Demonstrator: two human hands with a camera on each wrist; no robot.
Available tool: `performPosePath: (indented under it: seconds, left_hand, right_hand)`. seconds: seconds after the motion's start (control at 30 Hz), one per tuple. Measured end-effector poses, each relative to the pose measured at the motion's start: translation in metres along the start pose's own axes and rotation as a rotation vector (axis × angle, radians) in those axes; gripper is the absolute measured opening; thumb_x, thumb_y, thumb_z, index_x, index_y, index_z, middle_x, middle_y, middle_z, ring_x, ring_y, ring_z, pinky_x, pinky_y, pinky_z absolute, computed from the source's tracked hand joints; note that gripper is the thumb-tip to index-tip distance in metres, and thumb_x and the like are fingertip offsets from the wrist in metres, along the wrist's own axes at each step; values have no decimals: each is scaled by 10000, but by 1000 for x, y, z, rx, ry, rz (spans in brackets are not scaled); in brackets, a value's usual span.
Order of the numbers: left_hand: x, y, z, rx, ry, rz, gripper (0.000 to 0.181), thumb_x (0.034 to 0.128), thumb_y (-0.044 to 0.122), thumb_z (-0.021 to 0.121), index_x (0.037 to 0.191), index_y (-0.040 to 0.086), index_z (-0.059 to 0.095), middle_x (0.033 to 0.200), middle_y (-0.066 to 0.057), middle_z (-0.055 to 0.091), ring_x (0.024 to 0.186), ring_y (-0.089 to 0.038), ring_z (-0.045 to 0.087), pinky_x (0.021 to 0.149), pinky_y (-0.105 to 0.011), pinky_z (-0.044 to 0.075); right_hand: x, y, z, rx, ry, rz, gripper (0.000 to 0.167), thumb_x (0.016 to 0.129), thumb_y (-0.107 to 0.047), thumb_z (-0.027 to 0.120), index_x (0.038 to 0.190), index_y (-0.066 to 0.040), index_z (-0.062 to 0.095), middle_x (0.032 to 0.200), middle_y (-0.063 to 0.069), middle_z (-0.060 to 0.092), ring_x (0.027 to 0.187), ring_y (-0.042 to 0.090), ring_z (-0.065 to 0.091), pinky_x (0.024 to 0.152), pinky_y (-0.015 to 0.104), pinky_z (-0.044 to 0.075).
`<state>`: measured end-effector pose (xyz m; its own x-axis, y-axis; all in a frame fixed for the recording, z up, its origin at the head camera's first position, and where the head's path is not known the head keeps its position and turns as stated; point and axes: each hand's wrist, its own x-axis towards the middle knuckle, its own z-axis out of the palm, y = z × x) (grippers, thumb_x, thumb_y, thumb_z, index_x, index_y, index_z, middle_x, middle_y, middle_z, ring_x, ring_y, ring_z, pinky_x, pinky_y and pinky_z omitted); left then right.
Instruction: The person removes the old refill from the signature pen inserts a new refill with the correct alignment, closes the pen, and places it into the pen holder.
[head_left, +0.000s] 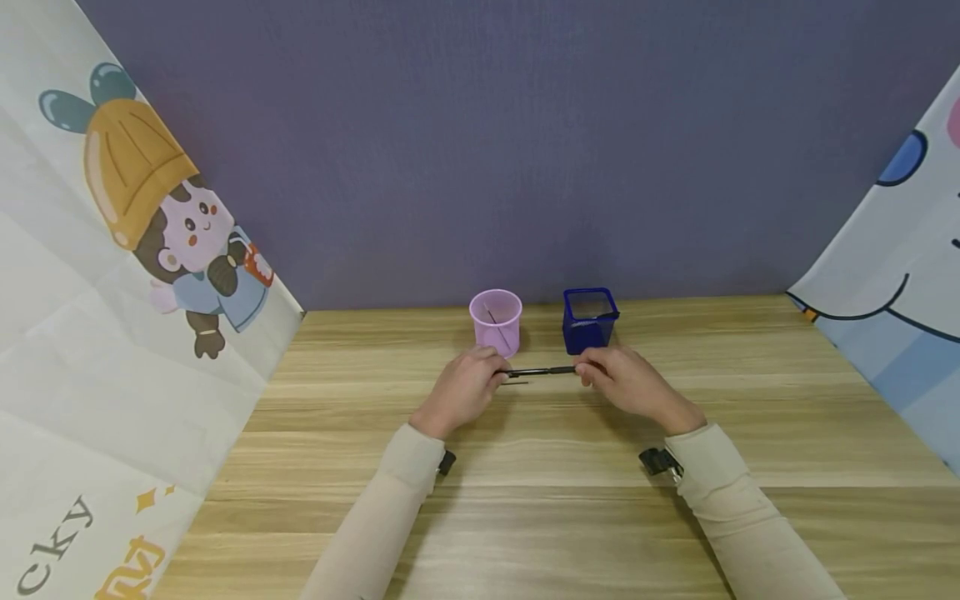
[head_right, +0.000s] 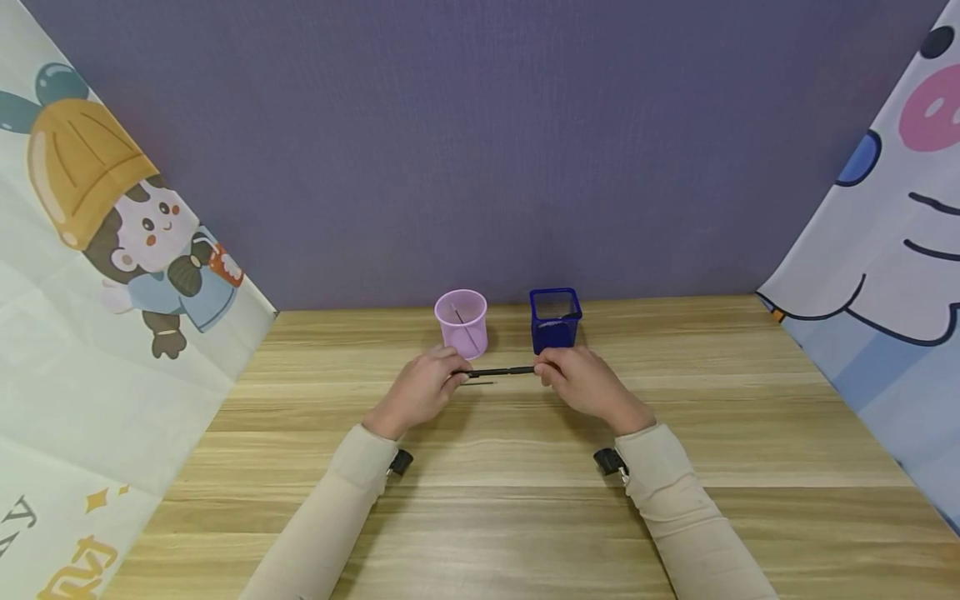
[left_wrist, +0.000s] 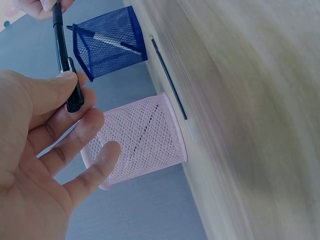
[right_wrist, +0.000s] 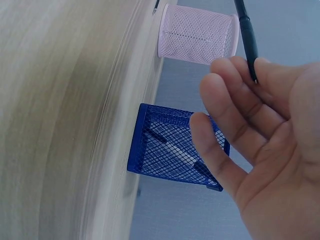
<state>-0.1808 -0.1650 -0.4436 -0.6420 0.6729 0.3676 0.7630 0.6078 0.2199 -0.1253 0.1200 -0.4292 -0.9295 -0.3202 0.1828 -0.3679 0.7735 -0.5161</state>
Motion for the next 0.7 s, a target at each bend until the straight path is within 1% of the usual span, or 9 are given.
performPosePath:
  seconds: [0.17, 0.33, 0.43, 0.7]
  left_hand:
    - [0, 0, 1, 2, 7, 2, 96, 972, 152, 699, 1040, 125, 761, 997, 27, 709, 992, -169, 656, 927, -339, 565]
    - [0, 0, 0, -2, 6, 3, 97, 973, 154, 698, 1041, 123, 760, 999, 23, 710, 995, -174, 658, 937, -344, 563]
    - [0, 1, 0, -1, 13, 7, 93, 972, 153, 698, 1036, 124, 759, 995, 24, 710, 991, -172, 658, 934, -344, 562]
    - [-1, 0, 0, -10, 24, 10, 85, 962, 136, 706, 1025, 116, 759, 983, 19, 709, 977, -179, 660, 915, -350, 564]
  right_hand:
    - [0, 1, 1, -3, -4, -11, 213, 1069, -214, 546, 1026, -98, 720, 831, 42, 714, 582, 54, 469, 556, 242, 414]
    - [0, 1, 1, -16, 8, -35, 210, 1066, -202, 551, 995, -94, 717, 793, -7, 696, 604, 39, 489, 588, 243, 439]
    - [0, 1, 1, -20, 13, -36, 208, 1063, -195, 557, 973, -90, 713, 775, -22, 683, 604, 37, 494, 599, 241, 448]
    - [1, 1, 2, -14, -6, -16, 205, 1064, -188, 556, 977, -84, 711, 781, 13, 691, 586, 53, 489, 590, 243, 441]
